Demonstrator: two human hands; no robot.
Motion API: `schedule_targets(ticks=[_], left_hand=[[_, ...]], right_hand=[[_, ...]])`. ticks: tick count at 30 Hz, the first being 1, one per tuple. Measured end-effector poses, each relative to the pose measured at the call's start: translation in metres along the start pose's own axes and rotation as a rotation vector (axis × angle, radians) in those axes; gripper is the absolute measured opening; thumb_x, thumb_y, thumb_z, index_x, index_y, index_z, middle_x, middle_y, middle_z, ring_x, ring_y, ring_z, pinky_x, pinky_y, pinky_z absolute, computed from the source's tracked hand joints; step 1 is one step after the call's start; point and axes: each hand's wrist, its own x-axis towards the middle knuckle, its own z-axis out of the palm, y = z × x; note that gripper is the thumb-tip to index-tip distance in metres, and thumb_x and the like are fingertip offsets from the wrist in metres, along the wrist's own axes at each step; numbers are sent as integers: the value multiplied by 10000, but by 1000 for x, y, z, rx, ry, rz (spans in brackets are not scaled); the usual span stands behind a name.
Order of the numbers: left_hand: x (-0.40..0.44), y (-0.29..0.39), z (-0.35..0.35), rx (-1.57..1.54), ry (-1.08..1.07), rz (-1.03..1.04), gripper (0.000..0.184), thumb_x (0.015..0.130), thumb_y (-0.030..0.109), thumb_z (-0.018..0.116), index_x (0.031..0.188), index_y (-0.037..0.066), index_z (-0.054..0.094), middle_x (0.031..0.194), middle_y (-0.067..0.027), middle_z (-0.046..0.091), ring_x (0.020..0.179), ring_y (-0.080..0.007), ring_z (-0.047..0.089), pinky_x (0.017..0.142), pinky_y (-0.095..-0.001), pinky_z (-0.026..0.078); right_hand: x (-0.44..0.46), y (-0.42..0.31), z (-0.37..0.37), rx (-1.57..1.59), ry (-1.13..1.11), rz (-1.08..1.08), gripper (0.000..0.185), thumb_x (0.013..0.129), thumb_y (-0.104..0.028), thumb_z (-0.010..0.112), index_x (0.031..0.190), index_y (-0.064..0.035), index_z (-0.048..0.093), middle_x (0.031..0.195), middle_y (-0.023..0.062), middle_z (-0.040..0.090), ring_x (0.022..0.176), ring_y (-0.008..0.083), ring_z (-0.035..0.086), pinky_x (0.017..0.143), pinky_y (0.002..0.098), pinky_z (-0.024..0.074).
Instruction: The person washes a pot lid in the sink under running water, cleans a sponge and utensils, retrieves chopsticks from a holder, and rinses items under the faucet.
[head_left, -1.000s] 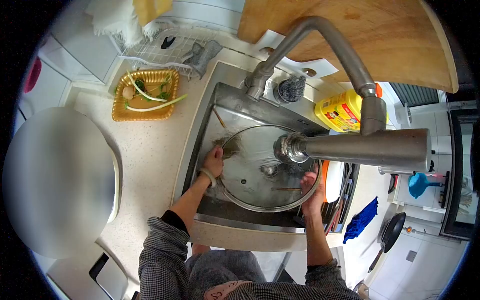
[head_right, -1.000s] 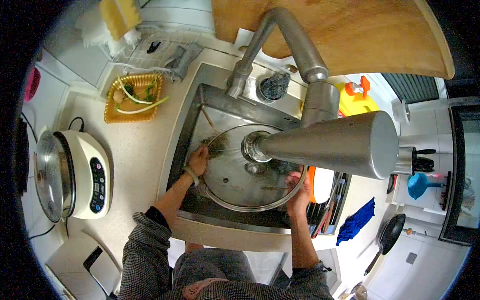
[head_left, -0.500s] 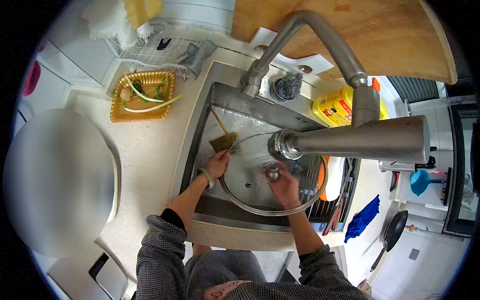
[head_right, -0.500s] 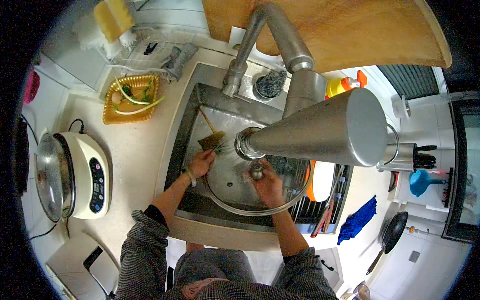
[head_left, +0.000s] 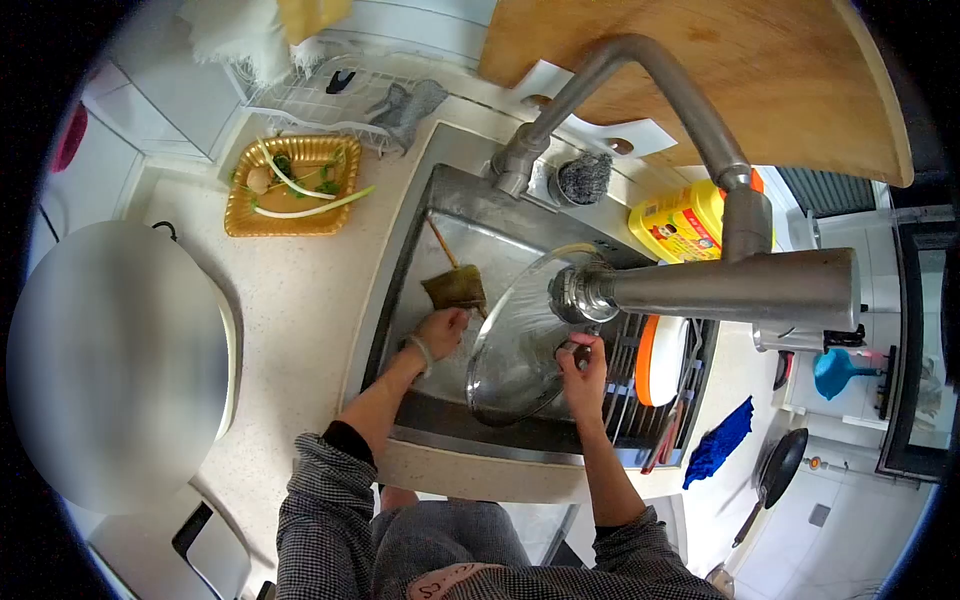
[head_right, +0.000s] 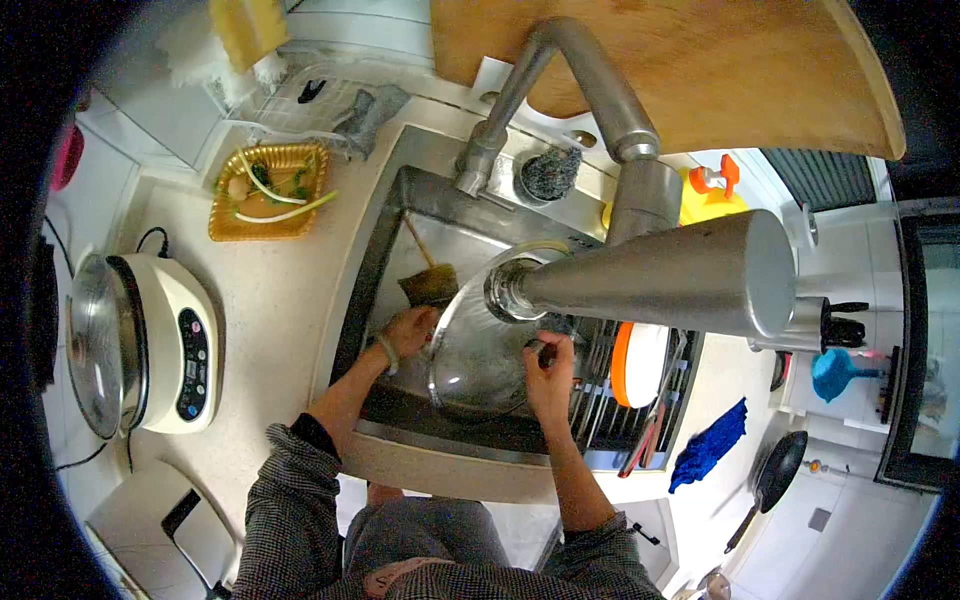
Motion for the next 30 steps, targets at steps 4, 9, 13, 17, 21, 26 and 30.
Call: schedule_targets(ticks=[4,9,13,17,21,26,30], left_hand=[[6,-18,9,10,126,141,305,901,265,435,942,1,581,857,-152,613,760,-241,567,708,-346,442],[11,-23,12,-298,54,-43,315,895,282,447,958,7,586,864,-149,616,772,-256,574,713,-353,446],[4,-8,3,31,93,93,299,879,281,502,954,4,587,827,-125,615,730,-223,562,683,-341,449],[-10,24,-4,-371,60,-31,264,901,247,508,1006,17,583,819,-51,594,720,-140,544,660,-280,461],[-13,36,-9,-410,171,246,316,916,294,484,1101,60,587,984,-65,593,893,-132,545,778,-273,444],[-12,117,-42,-278,273,399,275,904,226,502,1087,44,596,978,-89,591,885,-145,546,782,-269,435],[9,129,-44,-168,253,437,258,893,185,509,1072,19,594,936,-95,604,853,-147,557,754,-261,435]], right_hand=[[-2,2,10,-322,41,-271,206,733,26,590,910,-34,502,830,53,447,733,143,468,628,244,384],[-9,-10,21,-371,56,-296,238,679,61,587,887,-32,517,845,91,467,759,208,477,693,294,396],[-9,-2,20,-290,76,-298,239,682,67,581,888,-33,516,859,91,486,777,190,491,705,284,413],[-6,27,6,-2,110,-95,227,697,80,563,877,-46,510,828,49,498,739,130,501,640,249,432],[-12,29,-9,300,75,40,177,763,50,530,874,-84,500,889,16,505,768,121,526,653,326,500],[-17,23,-19,651,83,138,131,813,-73,535,941,-86,514,973,27,527,842,157,543,745,371,497],[-9,24,-15,765,7,201,232,719,-125,585,939,-58,563,992,75,539,905,203,516,732,365,438]])
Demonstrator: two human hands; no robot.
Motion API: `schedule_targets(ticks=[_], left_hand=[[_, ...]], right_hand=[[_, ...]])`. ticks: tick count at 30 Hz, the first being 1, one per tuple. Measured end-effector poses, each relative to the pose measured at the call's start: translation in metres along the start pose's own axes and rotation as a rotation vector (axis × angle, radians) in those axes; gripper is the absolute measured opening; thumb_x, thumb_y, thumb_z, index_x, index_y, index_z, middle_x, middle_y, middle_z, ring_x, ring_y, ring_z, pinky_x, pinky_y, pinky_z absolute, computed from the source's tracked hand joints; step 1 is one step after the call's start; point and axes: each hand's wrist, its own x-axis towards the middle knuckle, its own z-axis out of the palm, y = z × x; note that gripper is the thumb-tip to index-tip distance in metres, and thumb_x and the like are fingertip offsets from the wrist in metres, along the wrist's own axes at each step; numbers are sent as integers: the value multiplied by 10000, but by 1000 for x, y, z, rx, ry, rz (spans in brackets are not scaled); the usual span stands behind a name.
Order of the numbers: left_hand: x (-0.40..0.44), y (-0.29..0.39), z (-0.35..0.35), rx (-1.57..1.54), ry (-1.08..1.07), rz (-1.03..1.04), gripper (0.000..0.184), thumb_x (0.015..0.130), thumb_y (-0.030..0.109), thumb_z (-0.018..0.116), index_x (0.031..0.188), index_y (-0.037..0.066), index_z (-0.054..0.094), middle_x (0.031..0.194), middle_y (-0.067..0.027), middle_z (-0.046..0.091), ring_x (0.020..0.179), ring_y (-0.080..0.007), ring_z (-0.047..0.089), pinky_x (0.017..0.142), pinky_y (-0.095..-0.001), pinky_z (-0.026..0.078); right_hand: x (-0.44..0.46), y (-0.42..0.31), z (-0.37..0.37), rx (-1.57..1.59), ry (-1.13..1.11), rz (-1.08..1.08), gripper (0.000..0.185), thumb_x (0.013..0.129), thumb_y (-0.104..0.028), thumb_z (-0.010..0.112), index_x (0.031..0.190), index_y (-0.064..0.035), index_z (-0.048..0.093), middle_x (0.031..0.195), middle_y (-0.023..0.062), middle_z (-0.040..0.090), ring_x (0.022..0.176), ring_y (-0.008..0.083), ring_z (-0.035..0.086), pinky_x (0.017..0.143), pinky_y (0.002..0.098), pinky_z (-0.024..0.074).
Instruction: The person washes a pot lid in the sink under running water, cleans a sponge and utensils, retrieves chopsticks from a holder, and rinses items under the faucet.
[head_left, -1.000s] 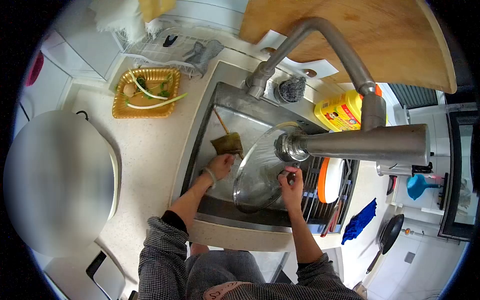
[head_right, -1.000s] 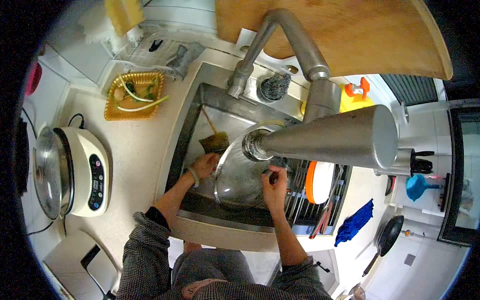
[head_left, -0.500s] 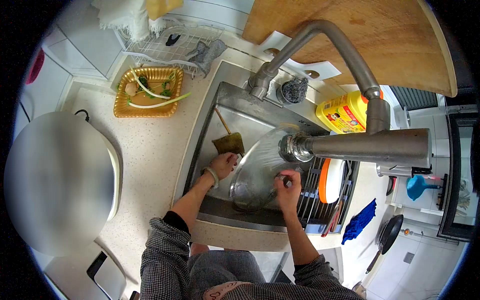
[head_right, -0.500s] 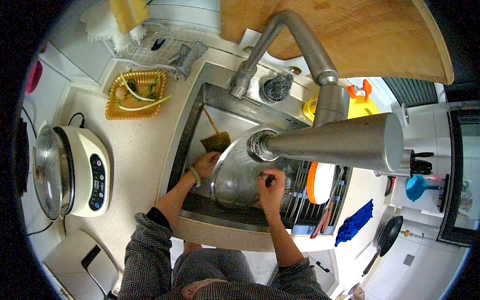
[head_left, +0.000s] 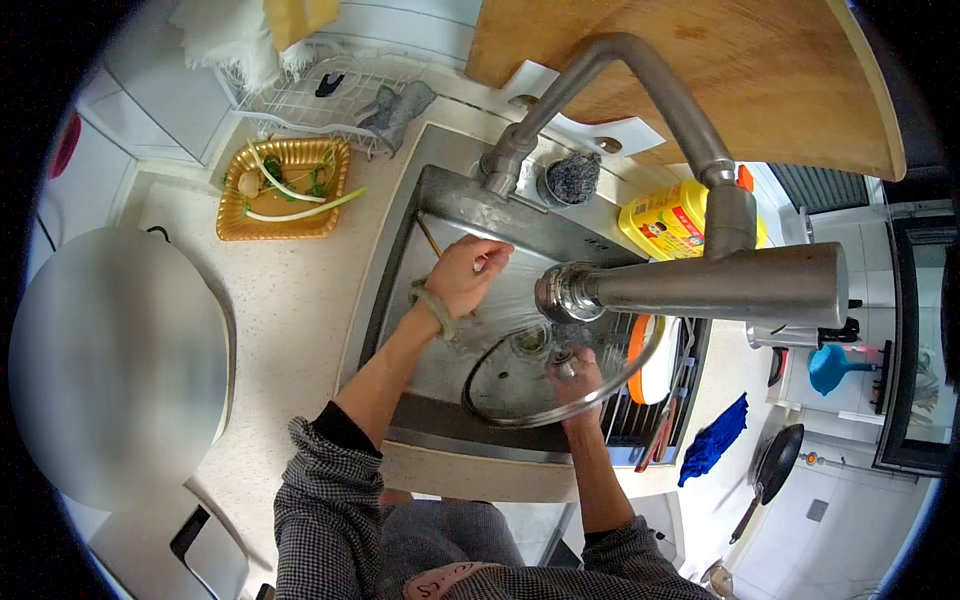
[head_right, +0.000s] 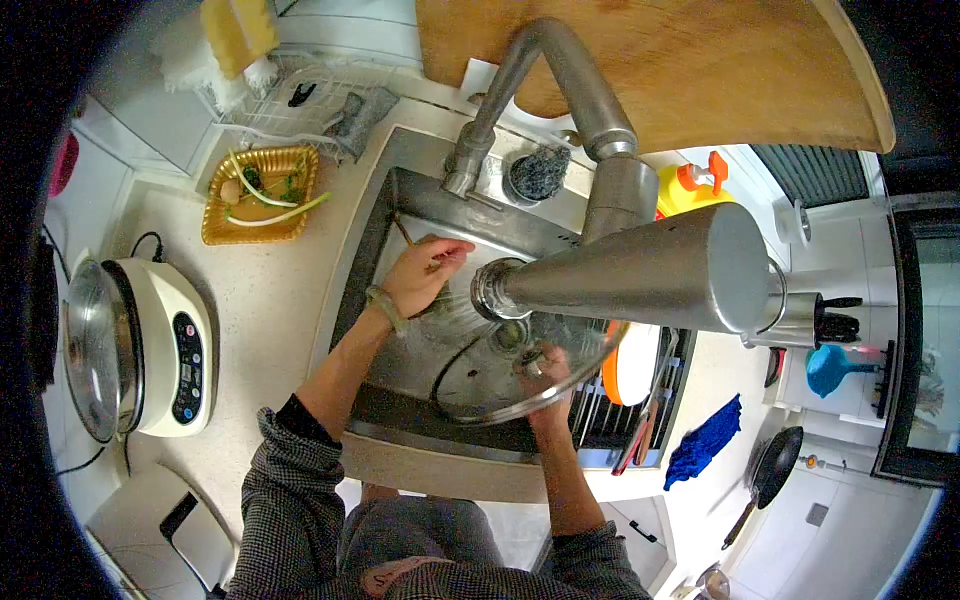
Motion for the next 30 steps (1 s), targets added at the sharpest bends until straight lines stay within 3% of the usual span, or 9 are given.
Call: schedule_targets(ticks=[8,11,13,16,19,22,25,26,30], left_hand=[[-31,-50,-11,37,-59,-267,305,892,231,517,1099,14,572,1055,-124,597,957,-175,574,812,-268,454],[-36,-16,-27,557,-14,-191,362,904,270,501,1160,14,510,1061,-144,592,945,-225,597,771,-289,485],[-42,-33,-31,-288,-221,-673,381,927,274,453,1209,20,423,1023,-161,599,865,-270,626,696,-344,531],[-55,-33,-29,-652,-60,-561,338,942,230,415,1214,35,369,1005,-156,598,775,-277,641,619,-384,558],[-60,-22,-34,-577,24,-527,293,952,143,345,1224,35,330,950,-148,594,731,-249,645,600,-360,566],[-71,-24,-34,-546,102,-468,276,950,131,346,1210,37,341,919,-130,600,696,-219,640,569,-332,558],[-81,-20,-29,-554,182,-439,264,945,167,393,1190,71,373,912,-93,617,679,-194,635,539,-323,545],[-85,-21,-25,-556,182,-441,264,945,167,393,1190,71,373,912,-93,617,679,-194,635,539,-323,545],[-88,-33,-10,-494,201,-349,270,944,191,403,1190,83,382,896,-78,614,655,-175,627,511,-313,531]], right_hand=[[25,23,13,465,-148,260,360,630,-143,578,971,-30,550,992,121,569,891,269,528,734,354,429],[47,58,-8,519,-245,292,332,662,-136,546,978,-35,549,1044,126,553,989,303,498,856,420,404],[46,57,5,577,-261,294,289,694,-125,520,970,-40,543,1090,128,537,1072,327,465,935,466,372],[42,42,11,495,-253,375,315,765,-157,509,1059,-43,530,1123,127,534,1132,319,436,980,476,330],[57,48,-43,579,-334,477,463,826,-219,489,1261,-74,423,1285,116,464,1154,303,449,1021,485,289],[57,37,-55,-194,-499,-11,385,898,-265,344,1168,-37,497,1265,137,461,1229,311,358,1062,471,233],[73,29,-47,-522,184,-33,441,902,-336,382,1127,1,558,1220,182,511,1066,332,516,915,400,382],[89,37,-27,-1366,237,-511,384,867,-277,460,1087,20,566,1096,219,569,955,383,544,827,421,408],[145,86,-2,-1448,80,-780,443,871,-302,459,1210,-17,435,1240,235,423,1108,385,413,966,470,277]])
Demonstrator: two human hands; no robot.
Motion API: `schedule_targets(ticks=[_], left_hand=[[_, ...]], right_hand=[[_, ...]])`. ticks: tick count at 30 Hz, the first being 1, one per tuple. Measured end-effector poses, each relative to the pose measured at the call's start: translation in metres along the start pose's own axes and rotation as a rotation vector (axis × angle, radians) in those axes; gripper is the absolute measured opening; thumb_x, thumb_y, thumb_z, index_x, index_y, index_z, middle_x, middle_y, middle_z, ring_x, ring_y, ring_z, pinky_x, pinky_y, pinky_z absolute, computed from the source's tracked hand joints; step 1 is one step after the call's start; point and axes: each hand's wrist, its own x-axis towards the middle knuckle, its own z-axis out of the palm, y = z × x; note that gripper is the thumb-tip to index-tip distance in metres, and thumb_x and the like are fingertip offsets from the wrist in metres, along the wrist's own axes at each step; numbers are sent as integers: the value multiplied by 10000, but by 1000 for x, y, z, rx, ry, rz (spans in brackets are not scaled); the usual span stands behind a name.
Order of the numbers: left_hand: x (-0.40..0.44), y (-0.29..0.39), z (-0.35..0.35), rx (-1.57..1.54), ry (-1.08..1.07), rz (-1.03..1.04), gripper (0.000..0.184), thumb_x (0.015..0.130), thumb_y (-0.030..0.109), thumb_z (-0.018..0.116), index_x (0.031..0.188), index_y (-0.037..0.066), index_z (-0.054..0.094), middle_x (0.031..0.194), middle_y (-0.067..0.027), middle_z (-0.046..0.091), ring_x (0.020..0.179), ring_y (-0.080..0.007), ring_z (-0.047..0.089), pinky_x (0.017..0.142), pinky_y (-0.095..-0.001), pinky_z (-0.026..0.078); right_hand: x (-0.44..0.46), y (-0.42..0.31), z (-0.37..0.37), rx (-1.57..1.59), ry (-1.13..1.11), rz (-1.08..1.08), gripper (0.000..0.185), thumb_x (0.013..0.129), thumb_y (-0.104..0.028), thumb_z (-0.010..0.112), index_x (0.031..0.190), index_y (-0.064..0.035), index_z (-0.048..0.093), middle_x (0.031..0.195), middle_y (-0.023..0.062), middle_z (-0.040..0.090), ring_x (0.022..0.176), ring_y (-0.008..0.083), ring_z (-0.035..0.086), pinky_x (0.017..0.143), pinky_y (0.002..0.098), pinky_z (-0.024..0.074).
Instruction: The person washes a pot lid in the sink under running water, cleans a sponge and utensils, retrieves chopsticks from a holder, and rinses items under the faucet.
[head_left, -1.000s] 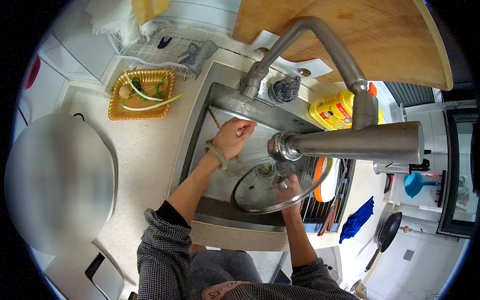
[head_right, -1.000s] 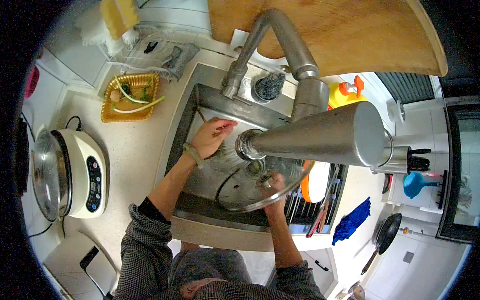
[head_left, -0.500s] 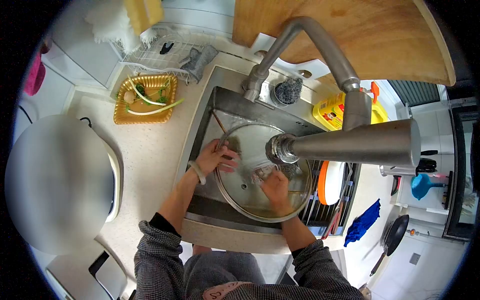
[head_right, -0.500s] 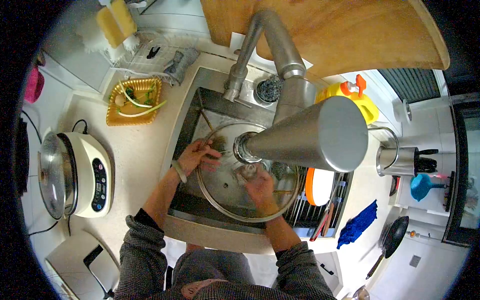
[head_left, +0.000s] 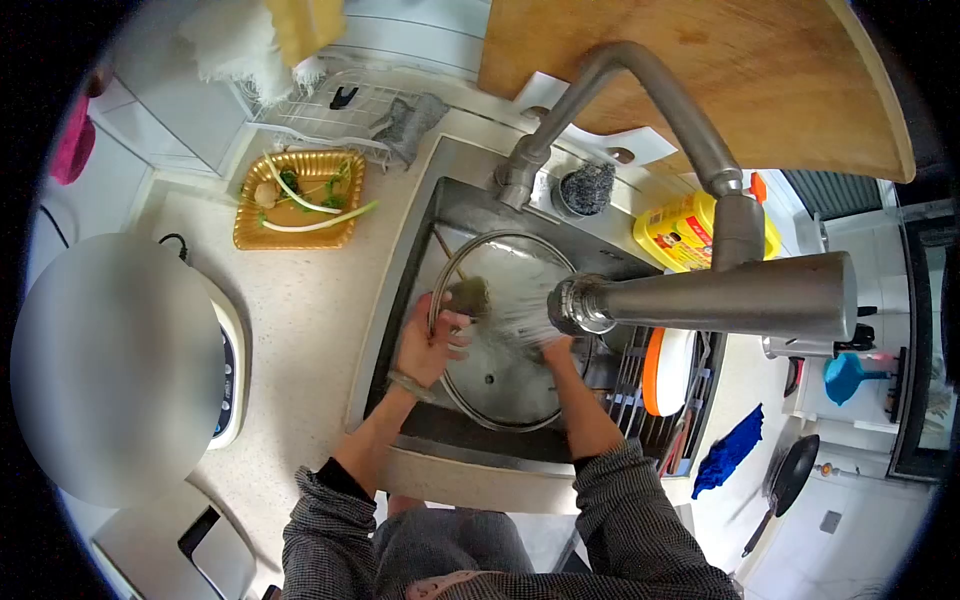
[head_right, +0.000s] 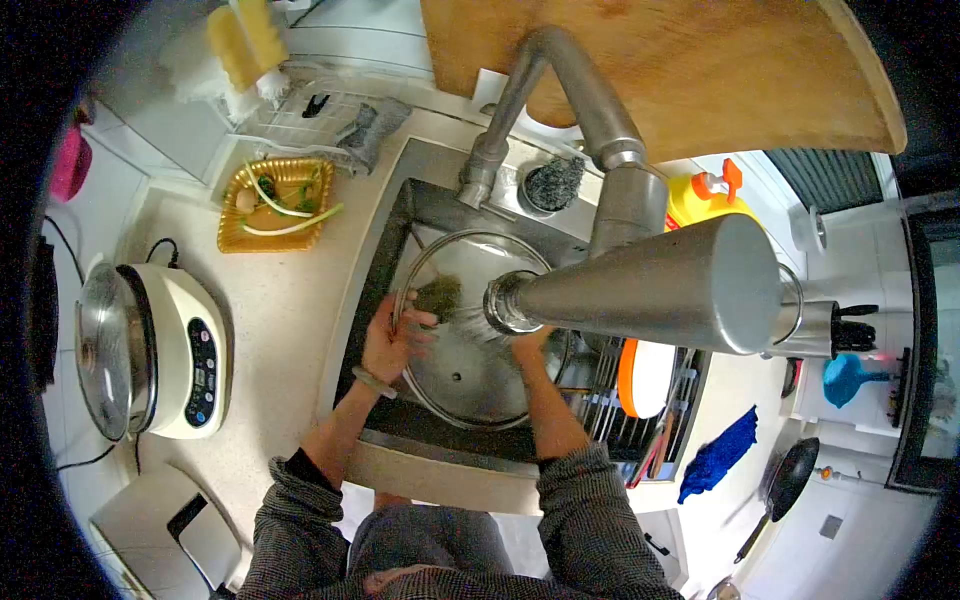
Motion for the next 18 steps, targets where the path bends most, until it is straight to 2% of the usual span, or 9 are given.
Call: schedule_targets(ticks=[2,5,8,10,11,13,15,17,18], left_hand=[[-1,-6,1,-42,-6,-5,271,943,192,402,1189,80,386,895,-77,612,649,-176,625,510,-317,531],[-4,-5,4,-66,34,-11,282,943,200,405,1194,71,395,898,-79,608,634,-174,616,510,-314,526],[0,-6,0,2,52,17,286,933,122,380,1198,14,357,926,-122,605,659,-174,620,522,-300,532],[13,-29,-15,647,242,620,290,932,112,379,1206,21,360,938,-126,599,655,-164,612,524,-295,530],[9,-20,-14,643,245,619,290,932,112,379,1206,21,360,938,-126,599,655,-164,612,524,-295,530],[-4,5,-7,-74,126,-55,297,929,113,384,1215,35,361,929,-126,592,643,-157,600,527,-298,528],[-4,3,-10,-82,121,-51,313,930,168,408,1218,54,367,916,-116,600,633,-167,607,519,-296,526],[-3,-3,-9,-90,120,-46,333,931,222,433,1222,72,373,903,-106,607,623,-177,614,511,-295,524],[-3,-6,-8,-68,97,-48,321,933,206,421,1221,73,371,902,-108,607,620,-183,616,511,-302,527]], right_hand=[[33,-80,-6,-391,0,-13,541,933,-331,343,1379,-49,224,1406,218,237,1296,365,226,1073,456,144],[37,-120,6,-6,-57,-197,536,944,-330,302,1383,-38,206,1424,251,134,1313,403,149,1081,463,99],[3,-151,-22,93,-449,-415,526,934,-251,326,1387,-25,184,1446,204,109,1336,375,95,1084,447,94],[-31,-159,-54,205,-636,-522,545,911,-211,375,1386,-24,185,1457,168,104,1343,356,90,1087,458,84],[-46,-153,-70,265,-723,-532,571,892,-191,423,1386,-29,188,1463,149,92,1345,347,87,1089,474,75],[-68,-122,-87,154,-817,-422,534,890,-196,416,1362,-15,245,1440,175,165,1333,357,137,1079,494,106],[-96,-37,-61,-243,-567,-329,499,882,-197,427,1323,6,309,1386,195,280,1301,365,220,1062,496,170],[-50,-23,-62,-588,-715,-53,526,888,-174,429,1345,13,250,1377,268,237,1281,407,231,1074,453,149],[-32,2,-45,-366,-663,-122,522,894,-190,420,1342,21,252,1376,268,238,1271,412,245,1071,457,157]])
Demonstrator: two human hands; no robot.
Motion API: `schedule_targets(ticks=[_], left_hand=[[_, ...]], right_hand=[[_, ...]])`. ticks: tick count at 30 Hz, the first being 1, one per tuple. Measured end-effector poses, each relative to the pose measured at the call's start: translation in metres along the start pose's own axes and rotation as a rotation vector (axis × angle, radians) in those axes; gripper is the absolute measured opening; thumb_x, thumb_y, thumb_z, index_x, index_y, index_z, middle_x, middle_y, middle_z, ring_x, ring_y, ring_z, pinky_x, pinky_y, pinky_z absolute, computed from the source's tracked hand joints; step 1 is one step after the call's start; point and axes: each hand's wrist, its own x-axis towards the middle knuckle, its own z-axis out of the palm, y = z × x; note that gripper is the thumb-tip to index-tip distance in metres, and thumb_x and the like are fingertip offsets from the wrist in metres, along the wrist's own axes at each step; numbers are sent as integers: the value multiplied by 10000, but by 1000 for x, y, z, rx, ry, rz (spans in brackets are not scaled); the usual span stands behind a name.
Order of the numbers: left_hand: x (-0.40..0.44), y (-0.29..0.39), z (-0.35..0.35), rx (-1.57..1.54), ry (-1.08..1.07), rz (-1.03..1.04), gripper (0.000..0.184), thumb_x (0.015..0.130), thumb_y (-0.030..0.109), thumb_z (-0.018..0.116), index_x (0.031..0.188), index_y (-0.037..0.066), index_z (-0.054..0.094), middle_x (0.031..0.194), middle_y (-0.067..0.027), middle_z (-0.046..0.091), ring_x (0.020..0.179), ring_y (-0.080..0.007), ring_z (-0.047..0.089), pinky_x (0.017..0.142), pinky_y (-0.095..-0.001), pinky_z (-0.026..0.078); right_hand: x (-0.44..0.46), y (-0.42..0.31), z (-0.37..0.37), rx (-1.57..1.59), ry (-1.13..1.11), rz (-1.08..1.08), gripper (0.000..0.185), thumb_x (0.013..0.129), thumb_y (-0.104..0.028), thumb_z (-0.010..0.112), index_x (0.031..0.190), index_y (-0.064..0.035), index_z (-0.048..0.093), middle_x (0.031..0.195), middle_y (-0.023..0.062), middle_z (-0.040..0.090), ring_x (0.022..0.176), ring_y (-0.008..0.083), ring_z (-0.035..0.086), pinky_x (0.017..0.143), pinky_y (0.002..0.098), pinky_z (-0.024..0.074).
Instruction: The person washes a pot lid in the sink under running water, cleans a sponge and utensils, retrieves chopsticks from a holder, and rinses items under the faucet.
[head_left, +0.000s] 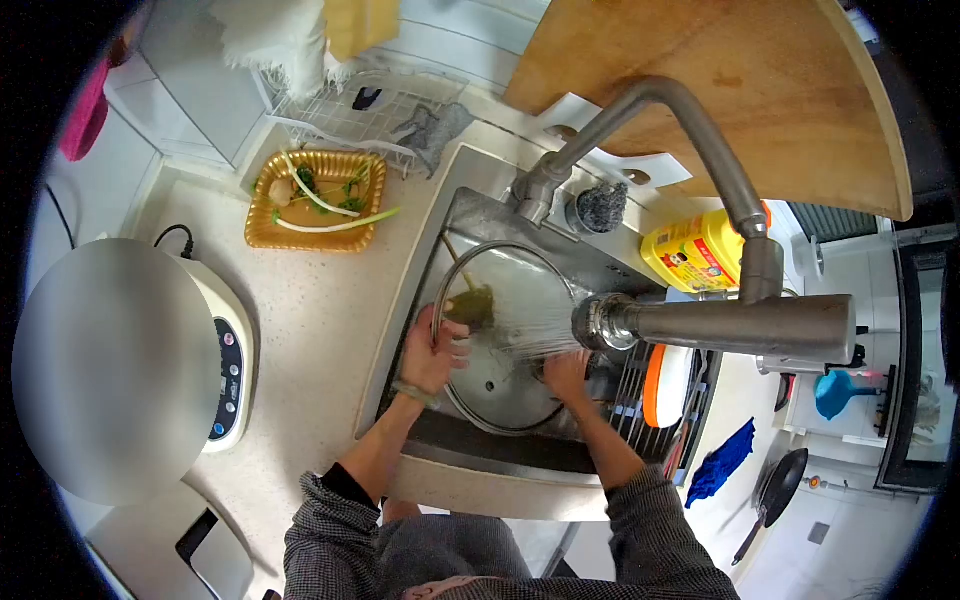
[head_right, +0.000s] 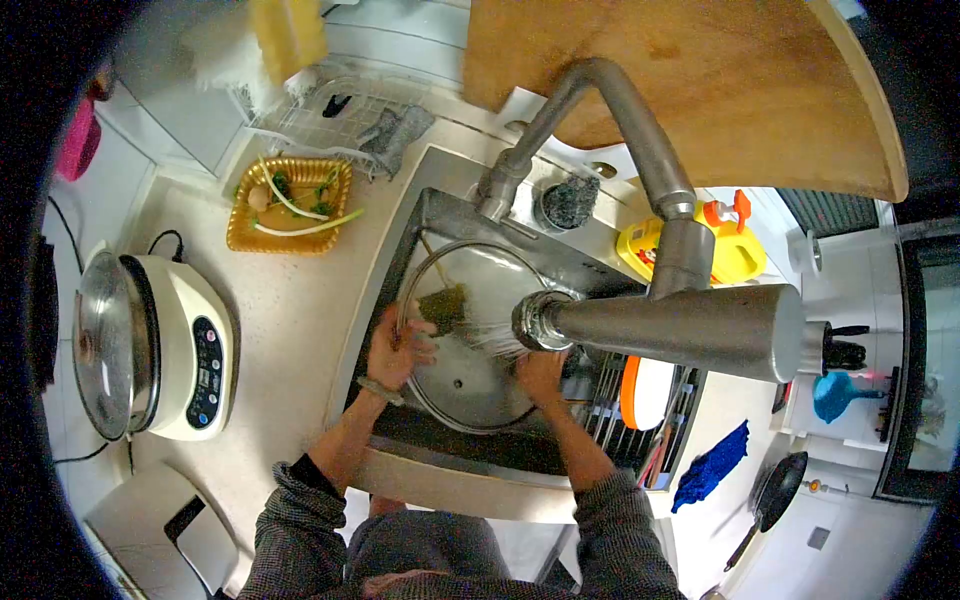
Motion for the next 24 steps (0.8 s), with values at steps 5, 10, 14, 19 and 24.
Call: schedule_targets(ticks=[5,10,14,19,24], left_hand=[[-11,14,11,72,-60,-42,303,929,121,382,1221,42,364,863,-117,590,641,-170,607,523,-297,530],[-2,0,3,459,-3,260,293,932,162,399,1195,34,391,864,-123,606,595,-170,609,510,-289,520],[-2,4,-3,102,-7,78,369,929,247,440,1221,34,370,905,-108,607,641,-175,616,546,-298,538],[-1,1,-3,-21,-28,52,400,916,306,467,1216,57,380,895,-103,614,598,-180,615,528,-305,543],[9,-9,-14,-251,-46,-151,301,923,232,451,1181,86,398,860,-130,603,565,-213,599,494,-325,521]], right_hand=[[82,-96,-51,205,586,-116,528,905,-219,392,1373,-33,232,1427,243,135,1327,380,137,1078,453,131],[22,-138,-44,401,253,-518,530,919,-211,351,1407,-95,180,1470,150,59,1348,352,70,1088,459,72],[-55,-104,-58,300,-132,-569,522,889,-173,418,1379,-100,253,1453,158,135,1339,363,114,1081,494,74],[-36,10,-12,72,315,-61,335,900,-202,442,1170,-5,417,1192,262,385,1102,361,394,919,489,300],[-21,39,-44,1092,305,398,269,917,-195,445,892,62,522,804,177,573,641,245,593,583,369,482]])
